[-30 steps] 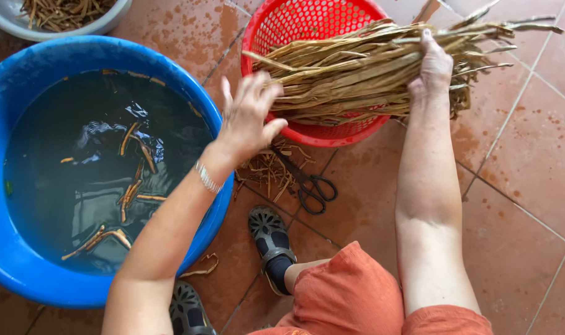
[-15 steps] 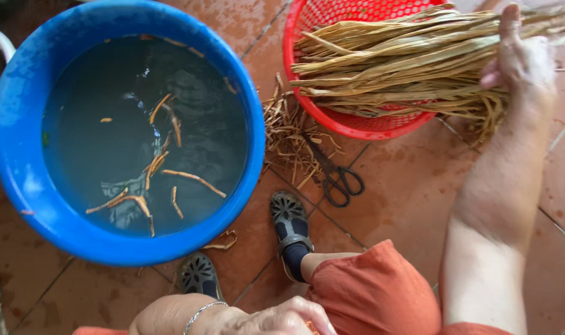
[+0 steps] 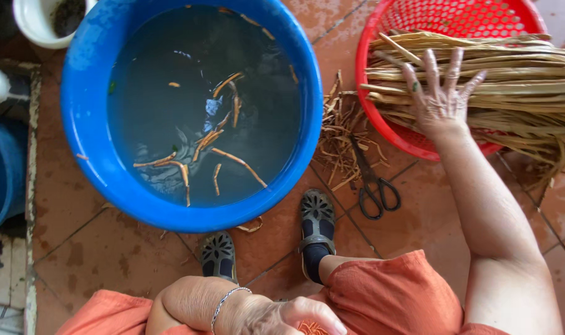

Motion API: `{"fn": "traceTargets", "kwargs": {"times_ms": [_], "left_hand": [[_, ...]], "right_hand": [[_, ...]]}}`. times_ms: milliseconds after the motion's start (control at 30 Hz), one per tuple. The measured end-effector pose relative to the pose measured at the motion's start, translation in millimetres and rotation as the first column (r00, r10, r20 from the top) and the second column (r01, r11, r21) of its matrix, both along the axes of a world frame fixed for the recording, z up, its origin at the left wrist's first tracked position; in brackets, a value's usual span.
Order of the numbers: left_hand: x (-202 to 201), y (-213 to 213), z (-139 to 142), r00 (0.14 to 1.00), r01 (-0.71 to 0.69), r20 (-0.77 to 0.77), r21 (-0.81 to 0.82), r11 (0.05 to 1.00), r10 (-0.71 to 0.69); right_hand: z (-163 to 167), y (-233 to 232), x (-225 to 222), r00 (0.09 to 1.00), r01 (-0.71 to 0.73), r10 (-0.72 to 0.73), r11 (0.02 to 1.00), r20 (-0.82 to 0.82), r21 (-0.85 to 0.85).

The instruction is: The person sits on a tiled floor and processes dried palm-like leaves. They use scissors to trim the ends of the leaves, then peel and separate the fibers by hand, placing the processed pieces into a red basket.

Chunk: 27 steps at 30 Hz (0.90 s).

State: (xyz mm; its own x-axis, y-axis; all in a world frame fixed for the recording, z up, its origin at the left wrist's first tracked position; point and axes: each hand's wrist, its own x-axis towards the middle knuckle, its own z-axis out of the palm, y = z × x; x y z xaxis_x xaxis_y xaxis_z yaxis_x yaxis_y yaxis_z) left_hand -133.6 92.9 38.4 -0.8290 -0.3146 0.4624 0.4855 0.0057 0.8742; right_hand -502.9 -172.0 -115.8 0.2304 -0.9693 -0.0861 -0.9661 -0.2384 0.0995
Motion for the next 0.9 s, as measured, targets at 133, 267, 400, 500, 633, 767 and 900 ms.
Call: {"fn": "traceTargets", "kwargs": {"times_ms": [133, 267, 400, 500, 633, 767, 900], "left_hand": [[28.9, -12.6, 28.5, 0.999, -0.049, -0.001, -0.017, 0.999, 0.049], [64.7, -40.8, 51.1, 0.996, -0.089, 0.009, -0.032, 0.996, 0.089], [64.4, -36.9, 46.7, 0.992, -0.125, 0.002, -0.030, 0.992, 0.125], [63.2, -20.6, 33.2, 0.988, -0.152, 0.006, -0.030, 0.988, 0.153], [73.6, -21.4, 21.4, 0.979, -0.204, 0.007, -0.043, 0.978, 0.205], [75.8, -22.5, 42.5, 0.969, -0.247, -0.020, -0.074, 0.966, 0.246], [81.7, -18.8, 64.6, 0.906, -0.422, -0.065, -0.185, 0.887, 0.418]], "right_hand": [[-31.0, -30.2, -29.5, 0.688, -0.343, 0.012, 0.887, -0.726, -0.310], [-36.5, -68.1, -41.1, 0.997, 0.066, -0.070, 0.994, 0.038, 0.083], [-33.7, -80.8, -37.4, 0.992, 0.124, -0.127, 0.984, 0.010, 0.130], [-22.6, -85.4, -27.6, 0.984, 0.179, -0.174, 0.965, -0.044, 0.190], [30.8, -89.9, 11.5, 0.993, 0.088, -0.075, 0.983, -0.090, 0.159], [78.5, -72.6, 116.6, 0.932, -0.157, 0.164, 0.986, 0.324, -0.048], [70.3, -36.6, 256.2, 0.759, -0.548, 0.515, 0.836, 0.399, -0.035]]}}
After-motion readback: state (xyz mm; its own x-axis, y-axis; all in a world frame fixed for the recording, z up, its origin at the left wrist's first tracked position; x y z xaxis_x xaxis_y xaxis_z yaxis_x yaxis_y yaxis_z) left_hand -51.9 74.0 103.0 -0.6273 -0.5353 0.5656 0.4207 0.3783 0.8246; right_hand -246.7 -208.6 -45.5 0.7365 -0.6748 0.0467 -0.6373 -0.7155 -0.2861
